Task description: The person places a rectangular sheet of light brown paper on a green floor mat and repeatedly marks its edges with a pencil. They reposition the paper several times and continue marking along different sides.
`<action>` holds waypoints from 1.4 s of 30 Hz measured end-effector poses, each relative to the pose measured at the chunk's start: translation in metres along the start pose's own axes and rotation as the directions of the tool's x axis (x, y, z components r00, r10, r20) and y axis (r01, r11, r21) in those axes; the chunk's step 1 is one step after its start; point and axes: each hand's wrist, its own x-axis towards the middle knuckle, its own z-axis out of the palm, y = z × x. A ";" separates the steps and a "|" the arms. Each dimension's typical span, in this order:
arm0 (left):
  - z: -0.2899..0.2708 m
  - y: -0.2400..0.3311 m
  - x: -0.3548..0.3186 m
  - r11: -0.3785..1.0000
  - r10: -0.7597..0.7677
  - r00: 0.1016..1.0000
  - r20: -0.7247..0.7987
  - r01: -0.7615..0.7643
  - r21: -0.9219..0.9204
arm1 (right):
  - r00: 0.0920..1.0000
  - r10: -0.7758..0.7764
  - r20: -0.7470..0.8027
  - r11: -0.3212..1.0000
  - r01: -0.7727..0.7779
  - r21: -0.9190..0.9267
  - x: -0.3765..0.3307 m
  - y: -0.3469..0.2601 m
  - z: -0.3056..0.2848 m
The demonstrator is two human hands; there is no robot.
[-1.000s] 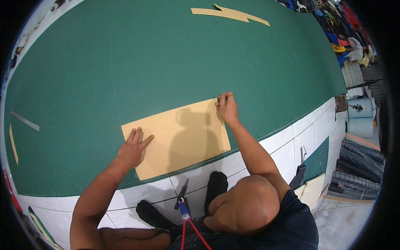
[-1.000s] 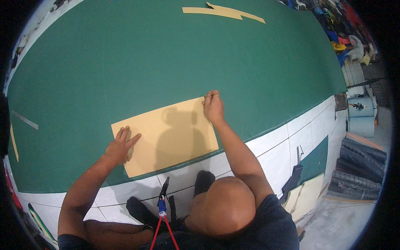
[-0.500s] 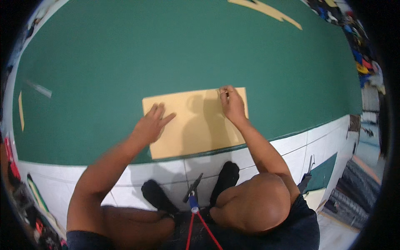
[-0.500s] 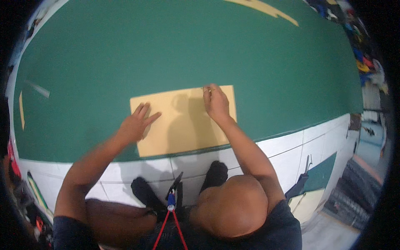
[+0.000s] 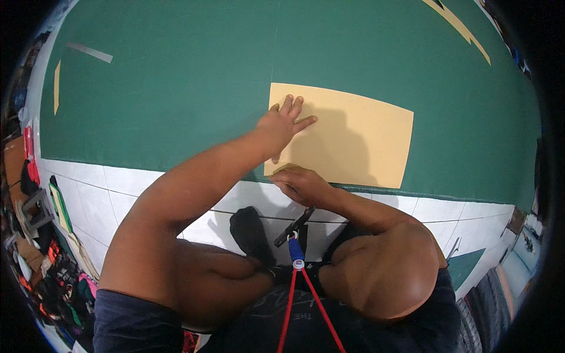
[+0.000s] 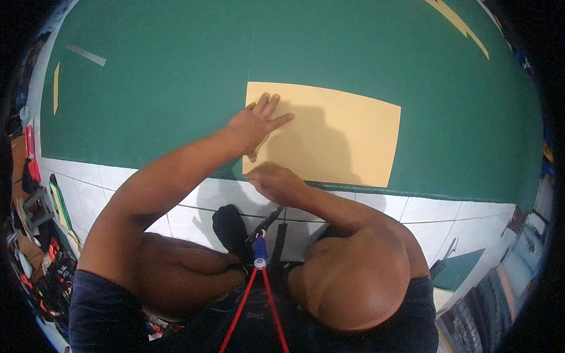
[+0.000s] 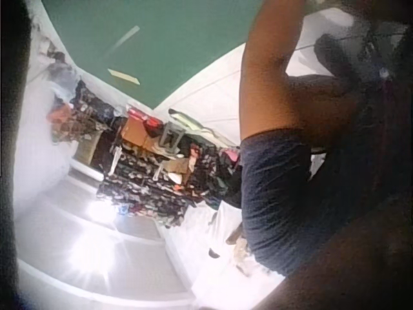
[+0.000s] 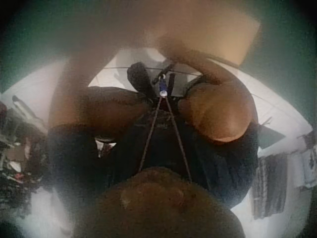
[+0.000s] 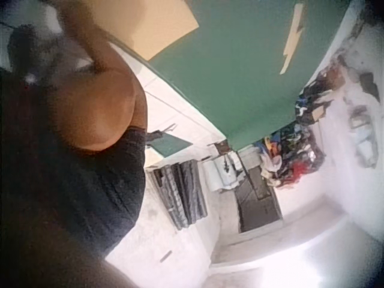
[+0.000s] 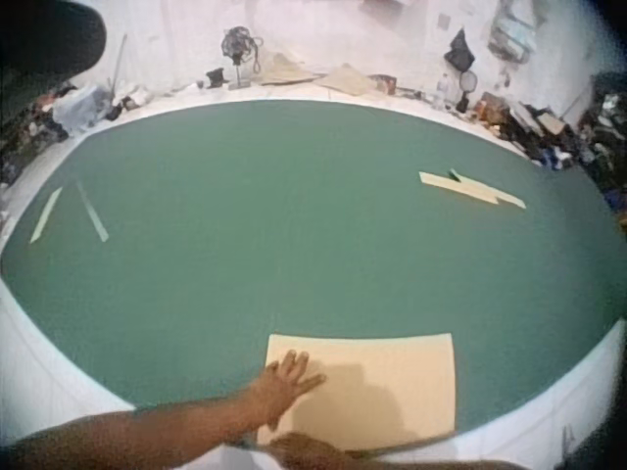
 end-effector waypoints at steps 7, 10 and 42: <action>0.009 0.001 0.000 1.000 -0.011 0.999 -0.038 0.012 0.025 | 0.995 0.086 0.054 0.996 -0.084 -0.038 0.009 -0.002 0.002; 0.006 0.000 0.000 1.000 -0.006 1.000 -0.023 0.006 0.018 | 0.997 0.067 0.037 0.996 -0.064 -0.062 0.011 -0.003 0.002; 0.004 0.013 0.013 0.992 -0.081 0.992 0.100 0.071 0.100 | 0.965 0.247 -0.083 0.939 -0.260 -0.226 -0.085 0.006 -0.059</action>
